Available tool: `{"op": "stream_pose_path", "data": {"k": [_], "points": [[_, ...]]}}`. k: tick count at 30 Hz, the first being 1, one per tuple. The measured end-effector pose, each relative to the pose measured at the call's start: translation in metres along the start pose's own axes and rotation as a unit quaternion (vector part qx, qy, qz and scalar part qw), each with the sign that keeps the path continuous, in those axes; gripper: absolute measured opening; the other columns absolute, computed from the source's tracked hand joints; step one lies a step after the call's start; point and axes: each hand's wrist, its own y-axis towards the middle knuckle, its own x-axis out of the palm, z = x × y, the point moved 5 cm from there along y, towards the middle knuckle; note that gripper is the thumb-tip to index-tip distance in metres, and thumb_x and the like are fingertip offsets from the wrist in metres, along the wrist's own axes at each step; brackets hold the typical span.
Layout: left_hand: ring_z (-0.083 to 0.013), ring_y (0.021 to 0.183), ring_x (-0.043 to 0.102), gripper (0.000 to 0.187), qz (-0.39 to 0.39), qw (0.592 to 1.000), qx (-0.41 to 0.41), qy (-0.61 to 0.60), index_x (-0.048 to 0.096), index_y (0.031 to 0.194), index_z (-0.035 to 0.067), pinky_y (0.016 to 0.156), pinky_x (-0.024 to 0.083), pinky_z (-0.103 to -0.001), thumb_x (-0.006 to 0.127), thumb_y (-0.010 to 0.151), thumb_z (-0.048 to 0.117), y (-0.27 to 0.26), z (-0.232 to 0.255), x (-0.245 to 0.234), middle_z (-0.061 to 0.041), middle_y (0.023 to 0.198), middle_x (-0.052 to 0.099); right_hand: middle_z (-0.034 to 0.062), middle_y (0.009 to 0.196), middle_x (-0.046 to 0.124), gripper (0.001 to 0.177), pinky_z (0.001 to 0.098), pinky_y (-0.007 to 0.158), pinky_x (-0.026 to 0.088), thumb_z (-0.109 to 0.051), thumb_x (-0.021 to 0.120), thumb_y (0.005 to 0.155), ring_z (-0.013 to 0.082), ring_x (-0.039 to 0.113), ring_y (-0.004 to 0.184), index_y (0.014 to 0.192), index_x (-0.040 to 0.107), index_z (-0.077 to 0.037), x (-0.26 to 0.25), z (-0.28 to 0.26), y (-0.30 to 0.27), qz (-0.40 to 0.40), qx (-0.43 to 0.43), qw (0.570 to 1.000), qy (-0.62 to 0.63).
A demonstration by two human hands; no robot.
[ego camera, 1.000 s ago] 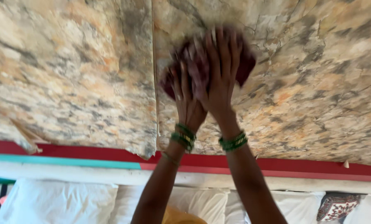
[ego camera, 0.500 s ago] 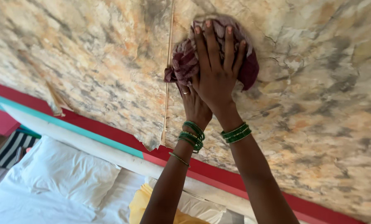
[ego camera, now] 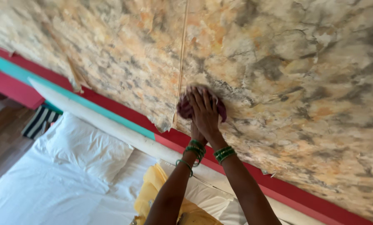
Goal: The person wipes a textured ceiling with a maroon cloth using both hands. The camera is positioned looking upwards, capturing the repetitive wiping motion across the ceiling surface.
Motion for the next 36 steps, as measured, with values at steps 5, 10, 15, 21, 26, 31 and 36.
{"op": "stream_pose_path", "data": {"k": [5,10,15,21,26,31,36], "points": [[-0.0402,0.136,0.046,0.083,0.082,0.997,0.002,-0.006,0.033,0.158,0.007,0.106,0.036,-0.056,0.059,0.093,0.05,-0.006,0.035,-0.024,-0.022,0.154,0.045,0.0128,0.163,0.034,0.071,0.0665,0.12,0.019,-0.033,0.071,0.088,0.0437,0.027,0.149,0.154,0.048,-0.019,-0.028,0.02,-0.026,0.129,0.088,0.988,0.015],[-0.0431,0.147,0.031,0.07,0.225,0.964,0.136,-0.02,0.037,0.158,0.01,0.114,0.031,-0.064,0.057,0.099,0.042,0.039,0.084,-0.132,-0.018,0.163,0.033,0.0185,0.168,0.028,0.053,0.0621,0.13,0.022,-0.033,0.063,0.105,0.0462,0.021,0.157,0.153,0.056,-0.011,-0.131,0.037,0.026,0.262,0.141,0.954,0.033],[-0.0511,0.16,0.009,0.054,0.264,0.937,0.186,-0.131,0.045,0.16,0.018,0.126,0.025,-0.072,0.055,0.109,0.033,0.119,0.114,-0.244,-0.018,0.173,0.017,0.0121,0.173,0.02,0.056,0.0571,0.134,0.016,-0.048,0.047,0.113,0.0371,0.014,0.159,0.16,0.051,-0.018,-0.227,0.061,0.103,0.298,0.179,0.936,-0.044],[-0.062,0.153,0.008,0.051,0.135,0.971,0.188,-0.067,0.055,0.151,0.033,0.118,0.025,-0.073,0.054,0.1,0.027,0.127,0.101,-0.223,-0.018,0.171,0.022,0.012,0.174,0.016,0.064,0.0575,0.132,0.012,-0.053,0.044,0.109,0.0381,0.009,0.163,0.162,0.042,-0.017,-0.193,0.054,0.112,0.33,0.237,0.91,-0.083],[-0.0649,0.15,0.014,0.059,-0.047,0.979,0.165,-0.111,0.052,0.152,0.017,0.096,0.037,-0.071,0.049,0.093,0.023,0.1,0.055,-0.144,-0.016,0.166,0.03,0.0149,0.173,0.025,0.066,0.064,0.134,0.016,-0.044,0.054,0.107,0.0463,0.012,0.164,0.16,0.04,-0.008,-0.123,0.05,0.064,0.27,0.306,0.912,-0.04],[-0.0538,0.149,0.027,0.044,-0.159,0.961,0.225,0.01,0.062,0.134,0.021,0.097,0.044,-0.067,0.05,0.092,0.025,0.071,0.01,-0.081,-0.007,0.164,0.039,0.0213,0.171,0.017,0.078,0.0672,0.13,0.012,-0.048,0.061,0.097,0.0477,0.011,0.159,0.16,0.037,-0.009,-0.085,0.028,0.035,0.346,0.365,0.861,-0.074],[-0.054,0.143,0.037,0.047,-0.042,0.953,0.288,-0.083,0.063,0.142,0.02,0.103,0.049,-0.059,0.053,0.097,0.024,0.044,-0.018,-0.06,-0.009,0.158,0.043,0.0237,0.173,0.008,0.083,0.0671,0.129,0.011,-0.036,0.065,0.097,0.0471,0.005,0.161,0.164,0.024,-0.01,-0.047,0.008,0.006,0.302,0.4,0.863,-0.069]]}}
